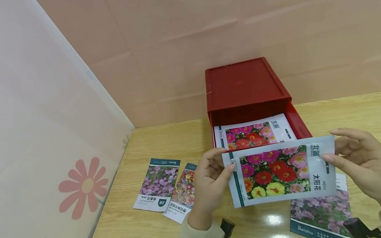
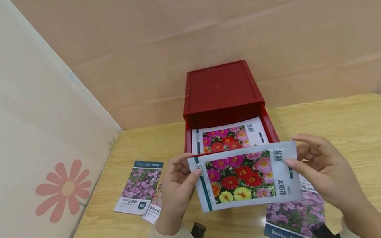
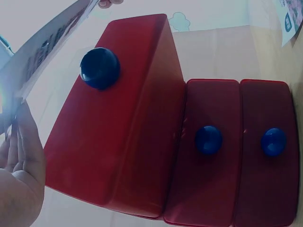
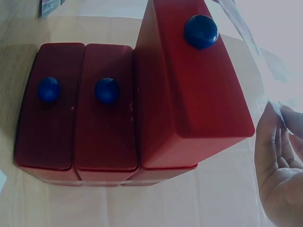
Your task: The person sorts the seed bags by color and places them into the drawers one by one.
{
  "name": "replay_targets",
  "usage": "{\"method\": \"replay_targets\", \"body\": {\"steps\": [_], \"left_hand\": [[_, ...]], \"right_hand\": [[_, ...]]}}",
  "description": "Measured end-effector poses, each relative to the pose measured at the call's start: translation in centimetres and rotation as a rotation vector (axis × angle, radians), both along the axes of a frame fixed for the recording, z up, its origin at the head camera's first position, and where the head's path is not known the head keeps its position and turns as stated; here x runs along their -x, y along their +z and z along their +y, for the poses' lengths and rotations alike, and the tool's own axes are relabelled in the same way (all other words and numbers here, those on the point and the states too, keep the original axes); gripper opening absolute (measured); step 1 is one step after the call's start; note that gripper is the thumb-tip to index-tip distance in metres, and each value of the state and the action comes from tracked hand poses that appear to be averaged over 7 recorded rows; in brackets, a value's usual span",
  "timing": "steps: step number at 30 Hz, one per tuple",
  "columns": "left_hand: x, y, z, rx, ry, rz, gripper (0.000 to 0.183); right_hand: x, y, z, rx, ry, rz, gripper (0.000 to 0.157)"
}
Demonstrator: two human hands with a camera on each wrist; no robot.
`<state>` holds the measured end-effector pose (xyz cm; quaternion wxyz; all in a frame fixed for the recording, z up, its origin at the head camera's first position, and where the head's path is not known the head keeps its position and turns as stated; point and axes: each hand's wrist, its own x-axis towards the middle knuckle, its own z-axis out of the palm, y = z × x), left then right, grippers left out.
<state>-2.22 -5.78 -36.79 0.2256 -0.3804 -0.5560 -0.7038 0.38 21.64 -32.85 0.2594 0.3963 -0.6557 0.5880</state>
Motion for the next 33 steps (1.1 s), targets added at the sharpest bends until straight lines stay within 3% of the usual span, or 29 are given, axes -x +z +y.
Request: {"method": "replay_targets", "body": {"steps": [4, 9, 15, 19, 33], "left_hand": [[0.2, 0.3, -0.1, -0.033, 0.005, -0.016, 0.028], [0.5, 0.7, -0.4, -0.019, 0.027, -0.022, 0.030], [0.8, 1.3, -0.4, -0.014, 0.037, 0.035, 0.030], [0.9, 1.5, -0.3, -0.012, 0.050, 0.009, 0.036], [1.7, 2.5, -0.8, -0.003, 0.041, 0.052, 0.030]], "right_hand": [[0.5, 0.5, -0.3, 0.014, 0.059, 0.014, 0.047], [0.8, 1.0, -0.5, 0.002, 0.033, 0.019, 0.047], [1.0, 1.4, -0.4, -0.012, -0.026, 0.027, 0.046], [1.2, 1.9, -0.5, -0.010, -0.039, 0.032, 0.045], [2.0, 2.2, -1.1, 0.086, 0.080, -0.019, 0.043]]}}
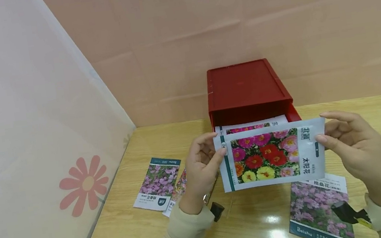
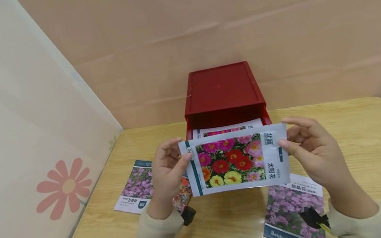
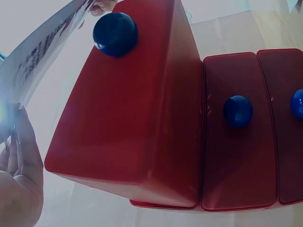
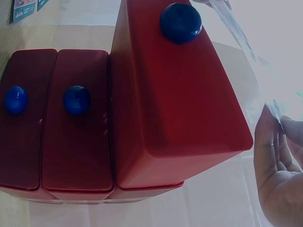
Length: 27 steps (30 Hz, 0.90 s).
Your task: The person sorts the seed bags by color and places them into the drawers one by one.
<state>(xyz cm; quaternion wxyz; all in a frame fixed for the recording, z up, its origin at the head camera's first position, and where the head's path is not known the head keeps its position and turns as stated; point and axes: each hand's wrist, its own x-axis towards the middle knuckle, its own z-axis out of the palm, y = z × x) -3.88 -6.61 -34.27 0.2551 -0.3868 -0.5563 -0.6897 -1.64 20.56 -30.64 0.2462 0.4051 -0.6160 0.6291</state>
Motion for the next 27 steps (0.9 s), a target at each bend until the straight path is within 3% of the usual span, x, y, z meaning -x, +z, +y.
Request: {"method": "replay_targets", "body": {"steps": [7, 16, 27], "left_hand": [[-0.19, 0.01, 0.35, -0.060, -0.020, -0.028, 0.031], [-0.53, 0.12, 0.65, -0.106, 0.033, -0.048, 0.032], [-0.38, 0.08, 0.87, -0.098, 0.092, -0.067, 0.032]], "right_hand": [[0.10, -0.06, 0.18, 0.014, 0.059, 0.002, 0.042], [0.63, -0.17, 0.16, 0.026, 0.118, 0.030, 0.041], [0.76, -0.24, 0.28, 0.032, 0.106, 0.004, 0.039]]}}
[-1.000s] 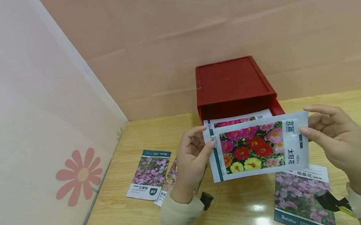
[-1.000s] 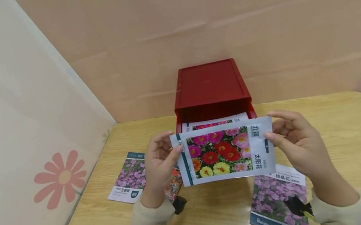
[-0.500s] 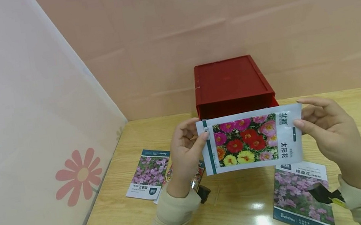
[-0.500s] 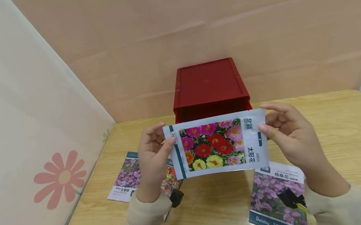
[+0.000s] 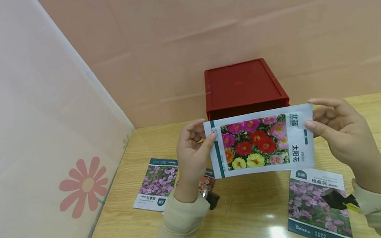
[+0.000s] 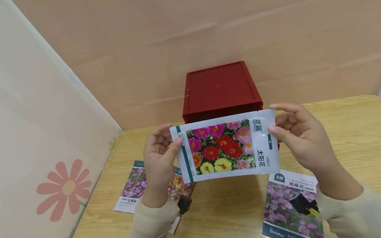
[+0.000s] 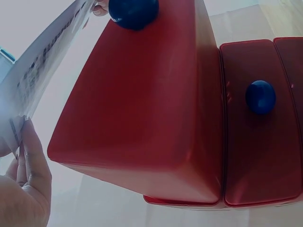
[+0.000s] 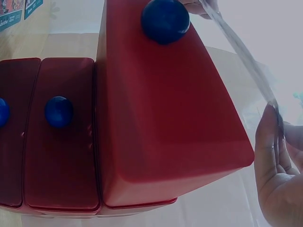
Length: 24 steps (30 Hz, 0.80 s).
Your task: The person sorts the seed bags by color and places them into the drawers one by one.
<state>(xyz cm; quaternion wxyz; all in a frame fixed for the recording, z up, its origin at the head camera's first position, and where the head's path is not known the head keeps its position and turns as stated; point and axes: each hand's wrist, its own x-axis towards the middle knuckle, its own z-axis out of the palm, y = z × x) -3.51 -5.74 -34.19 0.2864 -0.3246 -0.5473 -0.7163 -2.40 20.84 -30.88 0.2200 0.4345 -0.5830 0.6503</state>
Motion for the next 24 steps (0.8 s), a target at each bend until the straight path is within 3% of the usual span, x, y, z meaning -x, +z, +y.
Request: {"method": "replay_targets", "body": {"steps": [6, 24], "left_hand": [[0.13, -0.01, 0.01, 0.006, 0.006, -0.036, 0.031], [0.31, 0.28, 0.10, 0.031, 0.054, -0.045, 0.030]], "right_hand": [[-0.13, -0.06, -0.06, 0.019, 0.007, -0.016, 0.038], [-0.19, 0.14, -0.41, 0.075, 0.045, -0.054, 0.039]]}}
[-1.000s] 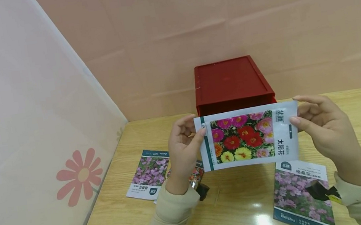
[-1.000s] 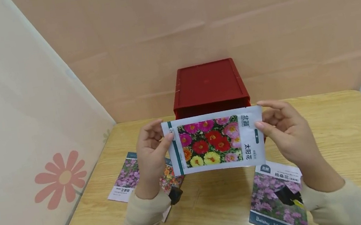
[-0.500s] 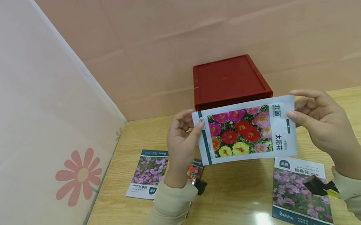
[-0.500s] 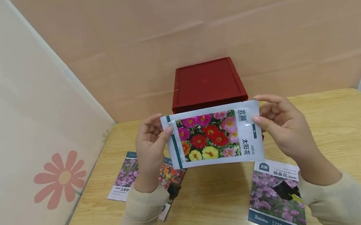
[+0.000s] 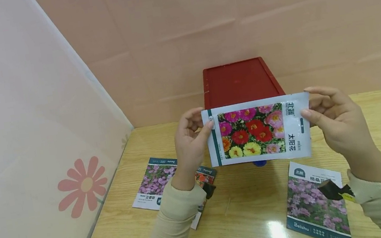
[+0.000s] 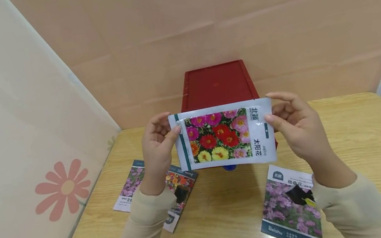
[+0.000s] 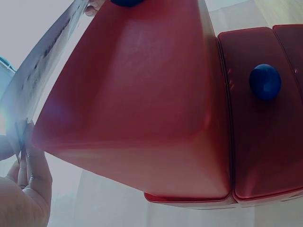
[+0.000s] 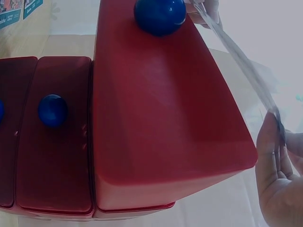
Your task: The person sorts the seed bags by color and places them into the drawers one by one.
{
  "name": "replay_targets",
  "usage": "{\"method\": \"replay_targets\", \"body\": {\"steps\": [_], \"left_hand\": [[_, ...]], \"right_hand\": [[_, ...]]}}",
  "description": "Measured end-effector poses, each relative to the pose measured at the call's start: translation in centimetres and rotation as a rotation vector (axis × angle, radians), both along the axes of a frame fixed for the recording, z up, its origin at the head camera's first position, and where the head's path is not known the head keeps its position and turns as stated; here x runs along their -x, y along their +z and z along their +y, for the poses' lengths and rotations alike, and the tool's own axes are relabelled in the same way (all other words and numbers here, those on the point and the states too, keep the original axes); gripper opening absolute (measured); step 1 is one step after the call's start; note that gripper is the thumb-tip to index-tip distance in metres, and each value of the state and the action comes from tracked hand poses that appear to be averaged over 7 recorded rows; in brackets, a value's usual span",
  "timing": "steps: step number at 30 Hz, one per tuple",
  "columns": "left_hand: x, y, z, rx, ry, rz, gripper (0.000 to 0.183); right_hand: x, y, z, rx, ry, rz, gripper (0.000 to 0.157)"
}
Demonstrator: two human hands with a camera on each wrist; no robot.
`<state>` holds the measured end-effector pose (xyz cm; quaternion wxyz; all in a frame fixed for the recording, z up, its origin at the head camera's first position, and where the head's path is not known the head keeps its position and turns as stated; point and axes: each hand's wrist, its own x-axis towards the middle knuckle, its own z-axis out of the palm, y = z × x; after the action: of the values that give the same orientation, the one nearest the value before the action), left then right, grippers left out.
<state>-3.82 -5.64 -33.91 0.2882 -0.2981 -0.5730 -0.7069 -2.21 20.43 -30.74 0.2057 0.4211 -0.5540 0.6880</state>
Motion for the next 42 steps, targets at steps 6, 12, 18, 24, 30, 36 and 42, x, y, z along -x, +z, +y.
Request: {"method": "replay_targets", "body": {"steps": [6, 12, 18, 24, 30, 36, 42], "left_hand": [[0.14, 0.09, -0.04, 0.015, 0.005, -0.003, 0.030], [0.24, 0.04, -0.05, 0.031, 0.017, -0.040, 0.030], [0.39, 0.30, -0.09, 0.036, 0.013, -0.040, 0.029], [0.45, 0.43, -0.25, 0.053, 0.006, -0.016, 0.029], [0.44, 0.66, -0.44, 0.092, -0.009, -0.007, 0.029], [0.35, 0.89, -0.46, 0.087, -0.037, -0.006, 0.029], [0.21, 0.72, -0.51, 0.083, -0.029, -0.026, 0.028]], "right_hand": [[-0.14, 0.18, -0.07, -0.011, -0.066, -0.002, 0.037], [-0.25, 0.27, -0.18, -0.030, -0.133, -0.008, 0.038], [-0.33, 0.40, -0.32, -0.012, -0.148, -0.027, 0.038], [-0.48, 0.42, -0.47, -0.010, -0.186, -0.048, 0.039], [-0.64, 0.38, -0.43, -0.016, -0.210, -0.061, 0.039], [-0.70, 0.56, -0.55, 0.006, -0.207, -0.076, 0.038], [-0.85, 0.59, -0.70, 0.005, -0.214, -0.095, 0.038]]}}
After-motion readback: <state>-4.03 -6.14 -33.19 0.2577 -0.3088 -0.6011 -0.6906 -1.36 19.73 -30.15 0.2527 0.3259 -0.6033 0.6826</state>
